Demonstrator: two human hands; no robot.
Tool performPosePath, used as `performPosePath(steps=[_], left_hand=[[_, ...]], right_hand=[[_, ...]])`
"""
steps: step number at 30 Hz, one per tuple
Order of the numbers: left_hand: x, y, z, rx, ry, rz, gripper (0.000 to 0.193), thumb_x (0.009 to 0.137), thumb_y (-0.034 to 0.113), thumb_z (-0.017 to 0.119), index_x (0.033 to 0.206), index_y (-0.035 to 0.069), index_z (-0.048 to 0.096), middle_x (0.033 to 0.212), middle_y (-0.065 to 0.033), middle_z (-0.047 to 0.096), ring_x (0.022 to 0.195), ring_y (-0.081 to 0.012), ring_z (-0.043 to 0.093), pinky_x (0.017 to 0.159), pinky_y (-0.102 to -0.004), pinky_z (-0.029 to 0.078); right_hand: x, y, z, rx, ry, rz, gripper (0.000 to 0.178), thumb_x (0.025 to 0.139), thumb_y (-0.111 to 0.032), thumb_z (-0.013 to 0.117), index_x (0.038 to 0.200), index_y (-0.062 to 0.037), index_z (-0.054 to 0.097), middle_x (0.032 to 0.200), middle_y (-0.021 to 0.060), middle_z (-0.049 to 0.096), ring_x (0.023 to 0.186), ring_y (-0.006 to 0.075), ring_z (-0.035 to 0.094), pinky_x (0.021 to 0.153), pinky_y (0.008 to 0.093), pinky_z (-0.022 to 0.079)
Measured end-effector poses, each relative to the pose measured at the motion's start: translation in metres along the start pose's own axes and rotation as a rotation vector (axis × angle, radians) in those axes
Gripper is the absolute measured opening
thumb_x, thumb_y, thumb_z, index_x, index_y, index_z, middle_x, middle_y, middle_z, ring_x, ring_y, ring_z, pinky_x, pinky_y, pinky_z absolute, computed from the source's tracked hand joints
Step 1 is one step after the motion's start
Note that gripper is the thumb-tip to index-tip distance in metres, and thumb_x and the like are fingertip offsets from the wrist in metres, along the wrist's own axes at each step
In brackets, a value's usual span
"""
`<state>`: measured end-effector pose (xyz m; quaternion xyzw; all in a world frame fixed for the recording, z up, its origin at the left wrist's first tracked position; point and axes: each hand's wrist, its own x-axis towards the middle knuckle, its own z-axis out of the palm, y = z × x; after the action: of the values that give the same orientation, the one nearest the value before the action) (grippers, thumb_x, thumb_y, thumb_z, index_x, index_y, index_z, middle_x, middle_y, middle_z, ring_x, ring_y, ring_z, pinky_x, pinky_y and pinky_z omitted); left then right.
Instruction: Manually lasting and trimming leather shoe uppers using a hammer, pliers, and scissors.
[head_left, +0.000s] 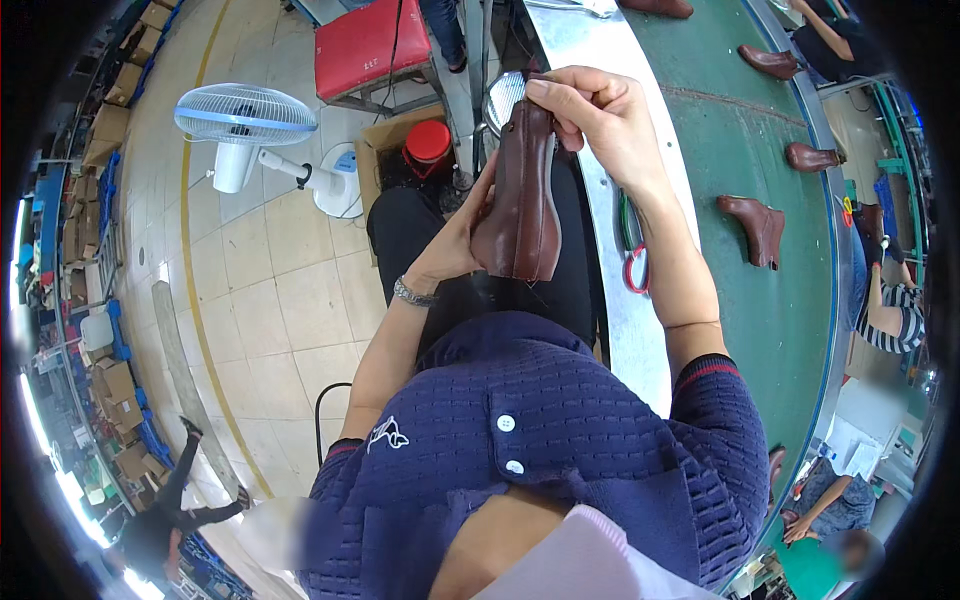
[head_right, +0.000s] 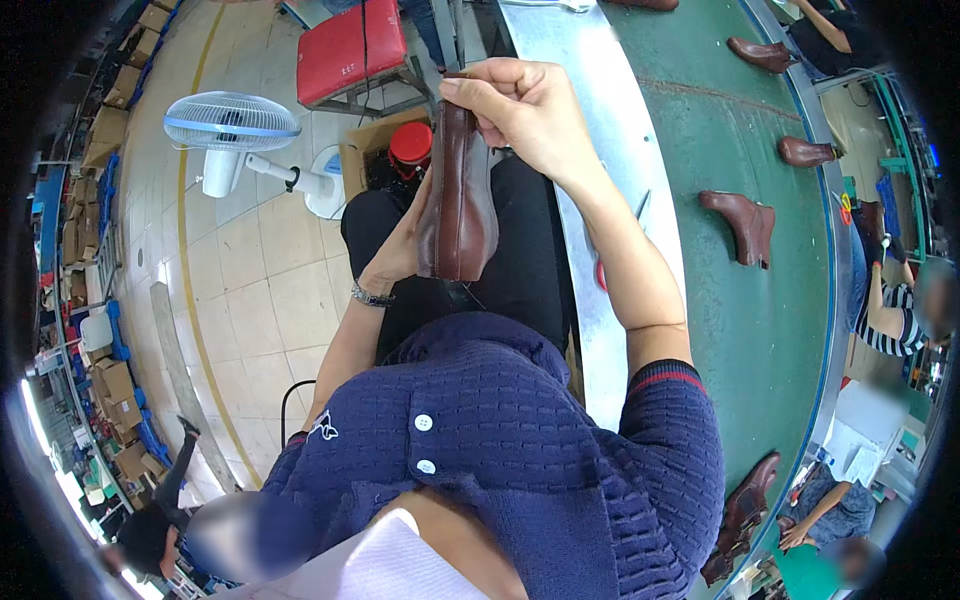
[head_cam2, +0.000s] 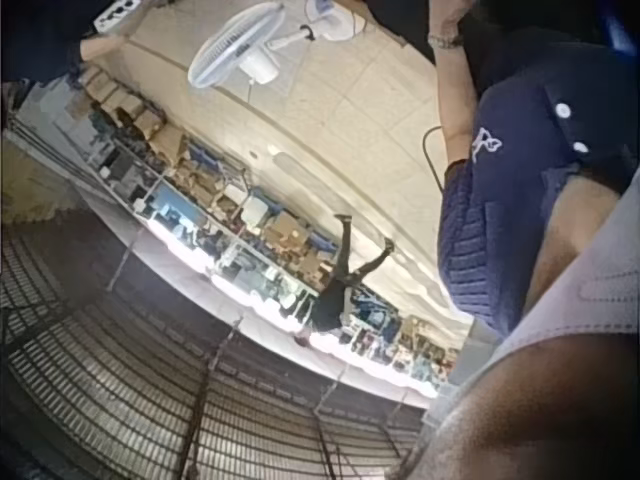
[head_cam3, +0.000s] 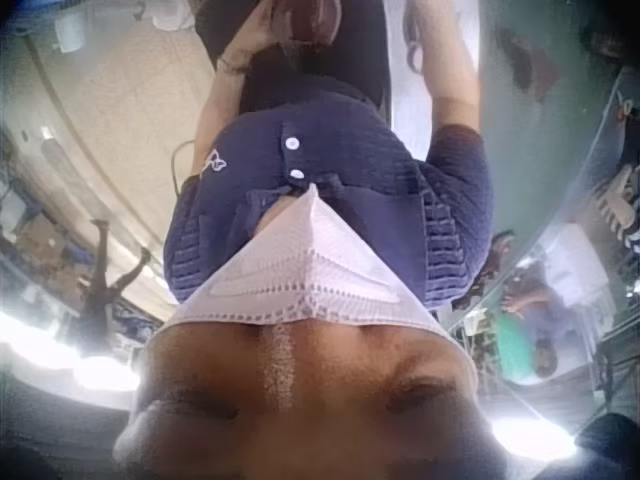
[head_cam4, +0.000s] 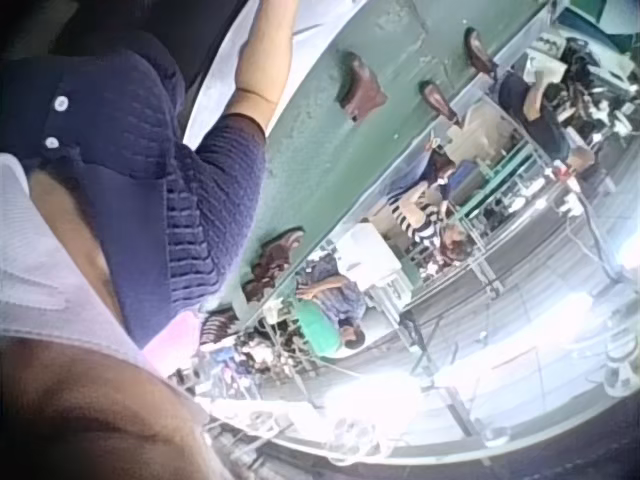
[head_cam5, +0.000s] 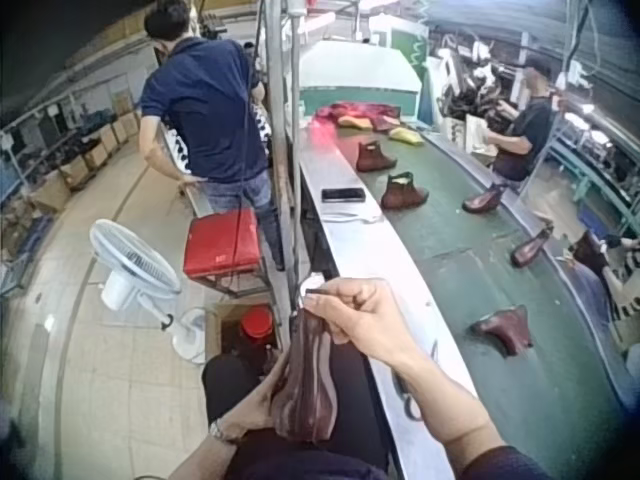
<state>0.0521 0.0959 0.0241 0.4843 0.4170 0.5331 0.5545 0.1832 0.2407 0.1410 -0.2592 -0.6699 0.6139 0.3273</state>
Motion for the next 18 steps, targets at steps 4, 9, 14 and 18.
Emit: performPosePath(steps=[4,9,14,18], left_hand=[[-0.009,-0.007,0.001,-0.065,0.051,-0.074,0.124,0.05,0.003,0.08,0.143,0.015,-0.001,0.146,-0.0068,0.018,0.13,-0.0191,0.027,0.107,-0.0317,0.022],[-0.02,-0.014,-0.003,-0.093,0.042,-0.101,0.123,0.05,0.007,0.081,0.143,0.013,0.001,0.146,-0.0071,0.018,0.131,-0.0189,0.026,0.107,-0.0314,0.022],[-0.035,-0.007,-0.014,-0.02,0.084,-0.041,0.12,0.052,0.009,0.082,0.143,0.011,0.003,0.145,-0.0082,0.02,0.13,-0.0185,0.028,0.106,-0.0309,0.024],[-0.048,0.004,-0.034,0.0,0.129,-0.126,0.119,0.052,0.009,0.083,0.143,0.011,0.007,0.144,-0.0084,0.025,0.127,-0.0182,0.032,0.105,-0.0309,0.025]], right_hand=[[-0.004,0.013,0.005,-0.002,-0.007,0.095,0.02,0.082,-0.021,0.064,0.088,-0.0018,0.068,0.055,-0.0025,0.05,0.048,0.0027,0.044,0.044,0.0174,0.036],[-0.014,0.025,0.002,-0.008,-0.07,0.147,0.025,0.082,-0.02,0.065,0.099,-0.001,0.065,0.066,-0.0017,0.054,0.061,0.004,0.05,0.056,0.0187,0.043],[-0.026,0.044,0.004,-0.054,-0.256,-0.085,0.059,0.075,-0.016,0.069,0.128,-0.0071,0.045,0.121,0.0076,0.048,0.108,0.018,0.048,0.093,0.0323,0.038],[-0.024,0.048,0.018,-0.227,-0.411,-0.334,0.042,0.074,-0.023,0.07,0.114,-0.0171,0.06,0.121,0.0112,0.049,0.114,0.0271,0.043,0.096,0.0375,0.034]])
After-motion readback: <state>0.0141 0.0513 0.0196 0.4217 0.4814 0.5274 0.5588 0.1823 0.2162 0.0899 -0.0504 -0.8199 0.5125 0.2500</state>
